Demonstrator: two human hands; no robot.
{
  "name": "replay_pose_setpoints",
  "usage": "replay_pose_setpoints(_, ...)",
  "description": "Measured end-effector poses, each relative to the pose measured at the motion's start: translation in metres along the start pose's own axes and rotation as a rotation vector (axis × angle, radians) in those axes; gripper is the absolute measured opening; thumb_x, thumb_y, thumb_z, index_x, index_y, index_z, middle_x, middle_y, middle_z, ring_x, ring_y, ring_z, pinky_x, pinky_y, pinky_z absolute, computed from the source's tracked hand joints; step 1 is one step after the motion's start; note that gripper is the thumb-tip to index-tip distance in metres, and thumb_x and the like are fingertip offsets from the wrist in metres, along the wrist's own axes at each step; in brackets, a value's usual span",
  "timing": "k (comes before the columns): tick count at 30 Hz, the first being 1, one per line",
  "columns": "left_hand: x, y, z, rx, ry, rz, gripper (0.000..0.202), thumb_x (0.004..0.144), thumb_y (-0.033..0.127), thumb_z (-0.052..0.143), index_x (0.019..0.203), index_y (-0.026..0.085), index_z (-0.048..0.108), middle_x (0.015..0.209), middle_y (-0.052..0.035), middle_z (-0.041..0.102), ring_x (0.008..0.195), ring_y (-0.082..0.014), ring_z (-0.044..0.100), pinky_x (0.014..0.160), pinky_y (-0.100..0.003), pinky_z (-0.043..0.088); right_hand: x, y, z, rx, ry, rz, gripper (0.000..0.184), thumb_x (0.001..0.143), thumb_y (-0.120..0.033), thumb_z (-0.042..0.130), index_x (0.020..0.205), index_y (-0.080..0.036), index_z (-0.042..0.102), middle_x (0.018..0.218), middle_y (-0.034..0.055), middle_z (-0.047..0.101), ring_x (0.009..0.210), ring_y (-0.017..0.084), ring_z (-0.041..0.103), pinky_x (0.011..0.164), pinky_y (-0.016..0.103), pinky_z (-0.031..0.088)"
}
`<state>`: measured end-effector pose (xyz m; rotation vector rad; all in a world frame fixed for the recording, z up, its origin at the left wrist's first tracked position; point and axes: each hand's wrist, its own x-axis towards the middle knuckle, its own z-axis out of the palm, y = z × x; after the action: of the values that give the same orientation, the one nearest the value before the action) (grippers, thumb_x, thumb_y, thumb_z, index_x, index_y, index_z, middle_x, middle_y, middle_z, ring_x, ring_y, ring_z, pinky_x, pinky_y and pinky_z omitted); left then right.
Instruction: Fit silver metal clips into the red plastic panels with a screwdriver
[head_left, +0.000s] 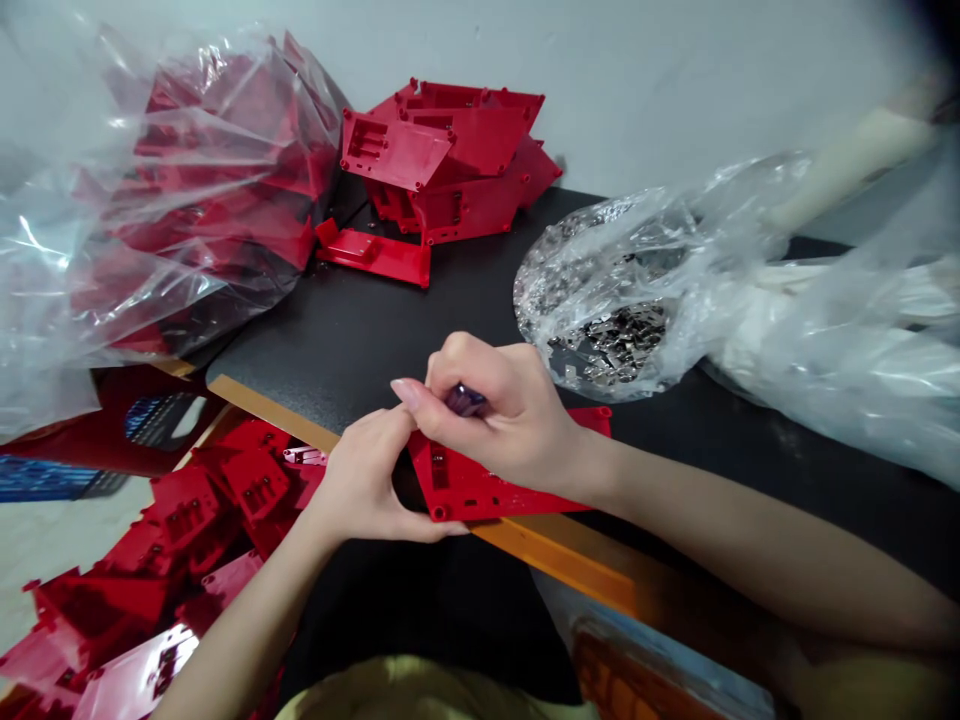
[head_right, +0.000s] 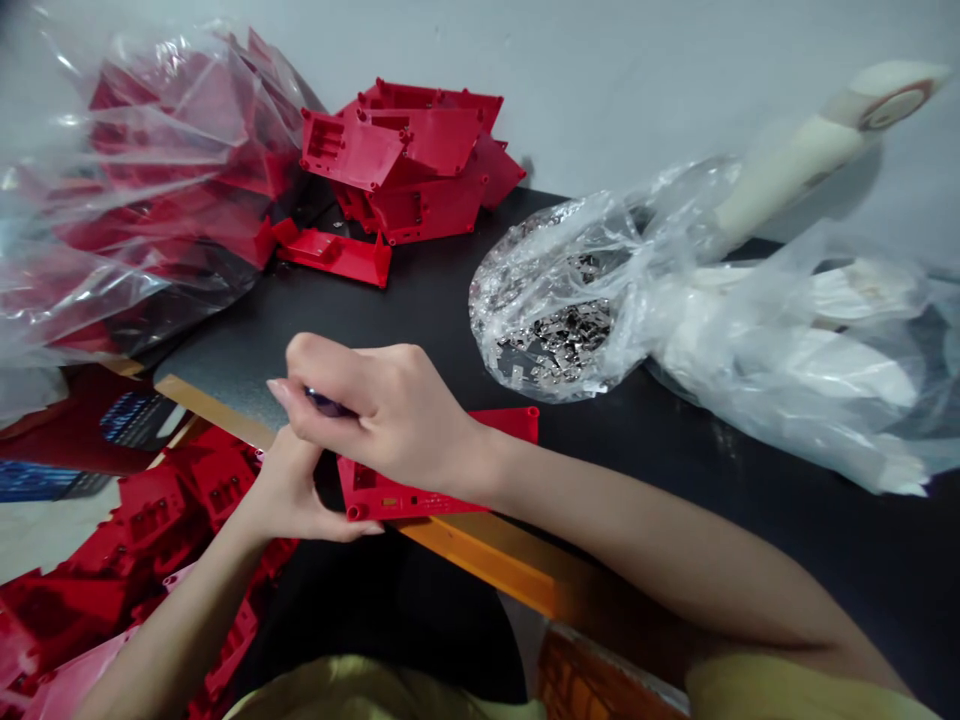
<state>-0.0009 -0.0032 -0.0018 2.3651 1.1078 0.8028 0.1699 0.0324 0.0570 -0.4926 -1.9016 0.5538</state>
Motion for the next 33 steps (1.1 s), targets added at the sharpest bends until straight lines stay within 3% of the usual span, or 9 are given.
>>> replay_pose_setpoints(3, -0.0002, -0.0007, 0.0014, 0.005, 0.017, 0.01, 0.077, 0.061, 0.07, 0.071, 0.117, 0.021, 0.052, 0.095, -0.0073, 0.068, 0.081, -0.0295, 0.068, 0.078, -0.044, 0.054, -0.0035, 0.0007, -0.0006, -0.013, 0.052, -0.024, 0.025, 0.092, -0.018, 0.059, 0.071, -0.019, 0.045, 0.061, -0.0084, 0.044, 0.05, 0.002, 0.04, 0.049, 0.015, 0.034)
replay_pose_setpoints(9, 0.0014, -0.001, 0.0014, -0.014, 0.018, 0.008, 0.073, 0.061, 0.071, 0.071, 0.111, 0.02, 0.055, 0.091, -0.0069, 0.068, 0.075, -0.0268, 0.066, 0.077, -0.043, 0.054, -0.0061, 0.0034, -0.0007, -0.03, -0.021, -0.055, 0.017, 0.089, -0.012, 0.06, 0.078, -0.018, 0.048, 0.068, -0.0076, 0.048, 0.053, 0.001, 0.041, 0.053, 0.014, 0.035)
replay_pose_setpoints(13, 0.0015, 0.0006, -0.0001, -0.016, 0.003, 0.008, 0.076, 0.061, 0.07, 0.071, 0.115, 0.019, 0.053, 0.097, -0.0086, 0.068, 0.08, -0.0278, 0.068, 0.078, -0.043, 0.054, -0.0031, 0.0044, -0.0006, 0.01, 0.058, 0.065, 0.023, 0.09, -0.016, 0.058, 0.072, -0.02, 0.044, 0.059, -0.0092, 0.044, 0.049, 0.003, 0.041, 0.049, 0.016, 0.035)
replay_pose_setpoints(18, 0.002, 0.0022, -0.0003, -0.004, -0.006, -0.007, 0.076, 0.059, 0.068, 0.073, 0.114, 0.02, 0.052, 0.099, -0.0091, 0.069, 0.082, -0.0274, 0.068, 0.074, -0.04, 0.053, -0.0024, 0.0034, -0.0027, 0.116, 0.066, 0.237, 0.023, 0.09, -0.02, 0.059, 0.073, -0.02, 0.044, 0.057, -0.0098, 0.05, 0.047, 0.004, 0.046, 0.049, 0.017, 0.038)
replay_pose_setpoints(23, 0.0024, 0.0012, -0.0006, -0.025, -0.008, 0.013, 0.074, 0.06, 0.068, 0.072, 0.111, 0.018, 0.053, 0.097, -0.0097, 0.069, 0.084, -0.0287, 0.068, 0.075, -0.042, 0.054, -0.0011, 0.0045, -0.0023, 0.087, 0.023, 0.19, 0.022, 0.091, -0.018, 0.057, 0.073, -0.02, 0.044, 0.06, -0.0091, 0.046, 0.05, 0.004, 0.049, 0.052, 0.018, 0.039)
replay_pose_setpoints(33, 0.0013, -0.0014, 0.0015, 0.011, 0.033, 0.065, 0.074, 0.063, 0.068, 0.071, 0.115, 0.02, 0.051, 0.102, -0.0103, 0.069, 0.085, -0.0305, 0.069, 0.076, -0.044, 0.056, -0.0077, 0.004, -0.0007, 0.026, 0.003, -0.074, 0.022, 0.089, -0.013, 0.061, 0.075, -0.018, 0.046, 0.065, -0.0077, 0.043, 0.053, 0.002, 0.039, 0.05, 0.015, 0.033)
